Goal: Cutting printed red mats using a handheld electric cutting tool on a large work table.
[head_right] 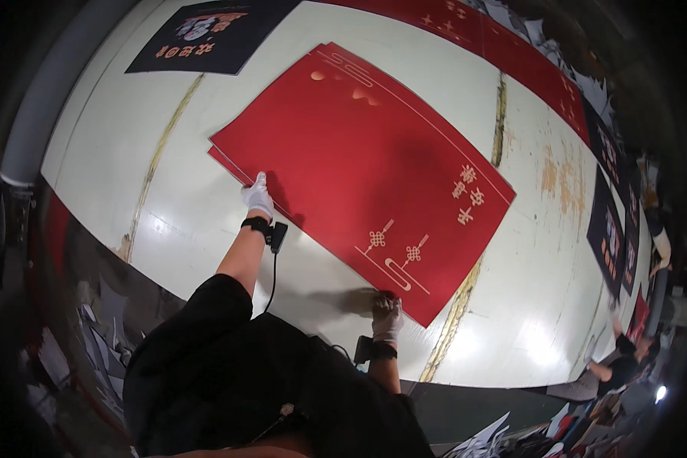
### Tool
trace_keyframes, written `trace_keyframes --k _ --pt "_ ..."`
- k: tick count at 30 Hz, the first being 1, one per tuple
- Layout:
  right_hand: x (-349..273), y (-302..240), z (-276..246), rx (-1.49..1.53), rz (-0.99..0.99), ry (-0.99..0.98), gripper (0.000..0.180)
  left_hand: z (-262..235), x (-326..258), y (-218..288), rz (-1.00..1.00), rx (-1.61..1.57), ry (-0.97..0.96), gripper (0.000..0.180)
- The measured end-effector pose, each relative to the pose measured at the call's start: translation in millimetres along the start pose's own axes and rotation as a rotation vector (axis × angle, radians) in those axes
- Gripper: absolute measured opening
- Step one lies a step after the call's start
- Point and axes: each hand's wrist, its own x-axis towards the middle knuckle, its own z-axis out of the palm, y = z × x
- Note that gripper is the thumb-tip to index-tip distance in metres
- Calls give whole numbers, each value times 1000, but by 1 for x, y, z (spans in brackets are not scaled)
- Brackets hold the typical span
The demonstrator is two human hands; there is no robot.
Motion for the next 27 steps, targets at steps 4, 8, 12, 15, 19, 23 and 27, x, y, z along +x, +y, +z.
trace_keyframes --k 4,8,12,15,19,23,27 --pt "1 10 16 202 -39 97 18 -5 9 11 -188 -275 -138 51" --pt "-29 -10 89 -118 -76 30 42 -13 34 4 -311 -549 -654 41" --pt "13 -61 62 143 6 118 35 -43 -49 79 -288 -422 -715 47" --pt "-18 -103 49 -102 -127 171 29 -97 -102 80 -302 -548 -697 43" --pt "-74 -112 25 -274 -129 -72 25 -195 -92 6 -344 -726 -798 28" --pt "-146 -63 30 -505 -47 -206 39 -311 -115 -19 -293 -593 -521 24" --pt "-169 -82 59 -857 7 -453 37 -381 -173 -13 -118 -475 -415 34"
